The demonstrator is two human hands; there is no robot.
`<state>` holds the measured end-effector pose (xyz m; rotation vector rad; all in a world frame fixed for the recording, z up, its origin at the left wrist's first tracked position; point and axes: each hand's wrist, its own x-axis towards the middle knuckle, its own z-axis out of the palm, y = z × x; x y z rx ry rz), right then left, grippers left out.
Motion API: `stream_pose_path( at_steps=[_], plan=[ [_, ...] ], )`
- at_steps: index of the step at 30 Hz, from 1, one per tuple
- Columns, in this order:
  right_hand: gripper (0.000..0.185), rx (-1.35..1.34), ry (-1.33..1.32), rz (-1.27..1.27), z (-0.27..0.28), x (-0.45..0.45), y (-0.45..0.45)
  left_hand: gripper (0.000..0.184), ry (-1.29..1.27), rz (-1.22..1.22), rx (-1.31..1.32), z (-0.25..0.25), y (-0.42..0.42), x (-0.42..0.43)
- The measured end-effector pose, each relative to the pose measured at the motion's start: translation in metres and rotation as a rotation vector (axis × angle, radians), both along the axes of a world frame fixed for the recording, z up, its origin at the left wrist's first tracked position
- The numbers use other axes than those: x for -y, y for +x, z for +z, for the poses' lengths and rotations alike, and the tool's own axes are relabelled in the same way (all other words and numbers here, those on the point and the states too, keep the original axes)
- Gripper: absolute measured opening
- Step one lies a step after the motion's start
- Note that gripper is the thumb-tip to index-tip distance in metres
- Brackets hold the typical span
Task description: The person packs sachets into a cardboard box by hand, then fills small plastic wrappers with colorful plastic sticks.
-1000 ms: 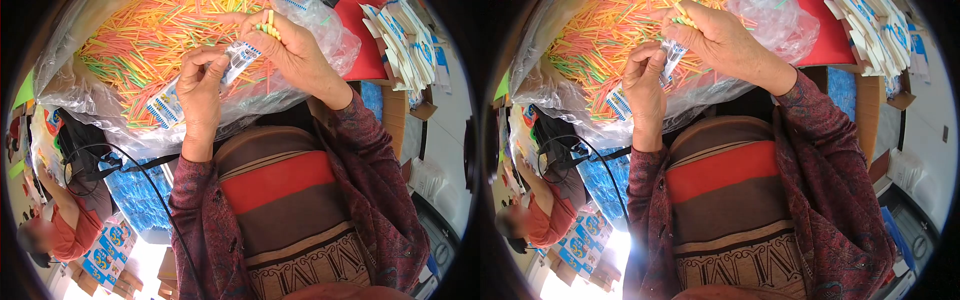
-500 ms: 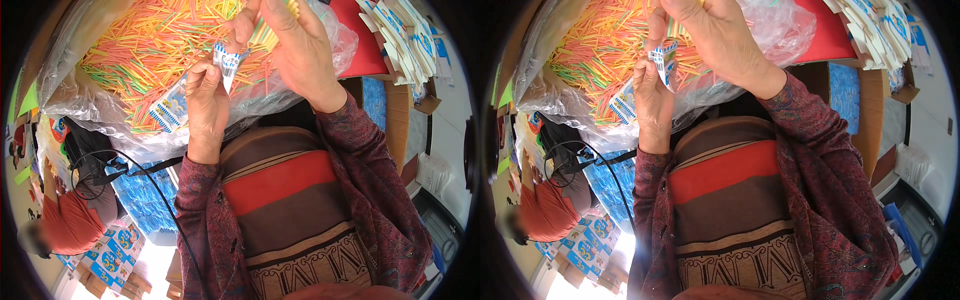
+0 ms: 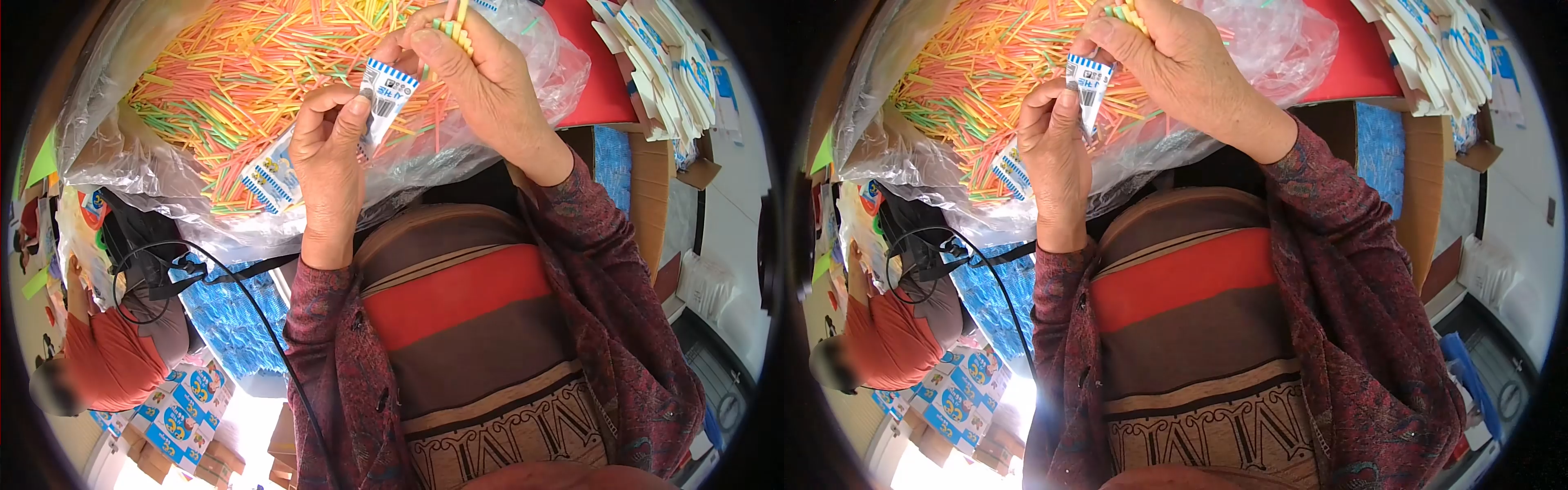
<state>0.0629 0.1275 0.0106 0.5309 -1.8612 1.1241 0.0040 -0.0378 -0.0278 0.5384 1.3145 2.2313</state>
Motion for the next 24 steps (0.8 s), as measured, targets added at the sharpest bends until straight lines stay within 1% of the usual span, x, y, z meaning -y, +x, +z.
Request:
stream_pose_path(
  at_steps=[5, 7, 8, 9, 10, 11, 12, 13, 14, 16, 17, 19, 20, 21, 24],
  plan=[
    [0.017, 0.025, 0.098, -0.032, 0.005, -0.002, 0.002, 0.008, -0.170, 0.080, -0.197, 0.001, -0.004, 0.001],
    [0.016, 0.004, 0.226, -0.072, 0.007, -0.003, 0.001, 0.008, -0.213, 0.104, -0.242, 0.003, -0.007, 0.001],
    [0.016, -0.007, 0.291, -0.091, 0.009, -0.004, 0.001, 0.009, -0.249, 0.095, -0.314, 0.004, -0.009, 0.002],
    [0.016, -0.006, 0.291, -0.090, 0.011, -0.004, 0.005, 0.010, -0.286, 0.085, -0.386, 0.005, -0.012, 0.003],
    [0.016, 0.180, 0.235, -0.116, 0.017, 0.000, 0.014, 0.011, -0.322, 0.076, -0.458, 0.006, -0.013, 0.003],
    [0.016, 0.365, 0.178, -0.141, 0.024, 0.004, 0.022, 0.011, -0.322, 0.077, -0.457, 0.006, -0.013, 0.003],
    [0.015, 0.548, 0.119, -0.167, 0.030, 0.007, 0.027, 0.012, -0.322, 0.113, -0.558, 0.006, -0.013, 0.004],
    [0.015, 0.549, 0.118, -0.169, 0.035, 0.010, 0.029, 0.013, -0.323, 0.147, -0.658, 0.005, -0.013, 0.004],
    [0.016, 0.647, 0.064, -0.159, 0.040, 0.013, 0.031, 0.014, -0.322, 0.180, -0.758, 0.005, -0.012, 0.003],
    [0.017, 0.842, -0.047, -0.136, 0.046, 0.015, 0.032, 0.014, -0.295, 0.187, -0.746, 0.000, -0.012, 0.004],
    [0.017, 0.842, -0.048, -0.136, 0.046, 0.015, 0.032, 0.014, -0.269, 0.196, -0.734, -0.003, -0.012, 0.004],
    [0.019, 0.706, -0.090, -0.098, 0.046, 0.014, 0.033, 0.014, -0.243, 0.206, -0.721, -0.007, -0.012, 0.005],
    [0.019, 0.637, -0.109, -0.079, 0.046, 0.014, 0.033, 0.013, -0.215, 0.200, -0.659, -0.008, -0.010, 0.005],
    [0.019, 0.637, -0.109, -0.077, 0.045, 0.014, 0.032, 0.013, -0.186, 0.194, -0.597, -0.009, -0.009, 0.005],
    [0.026, 0.630, -0.717, 0.104, 0.041, 0.013, 0.031, 0.012, -0.141, 0.173, -0.482, -0.010, -0.006, 0.005]
  ],
)
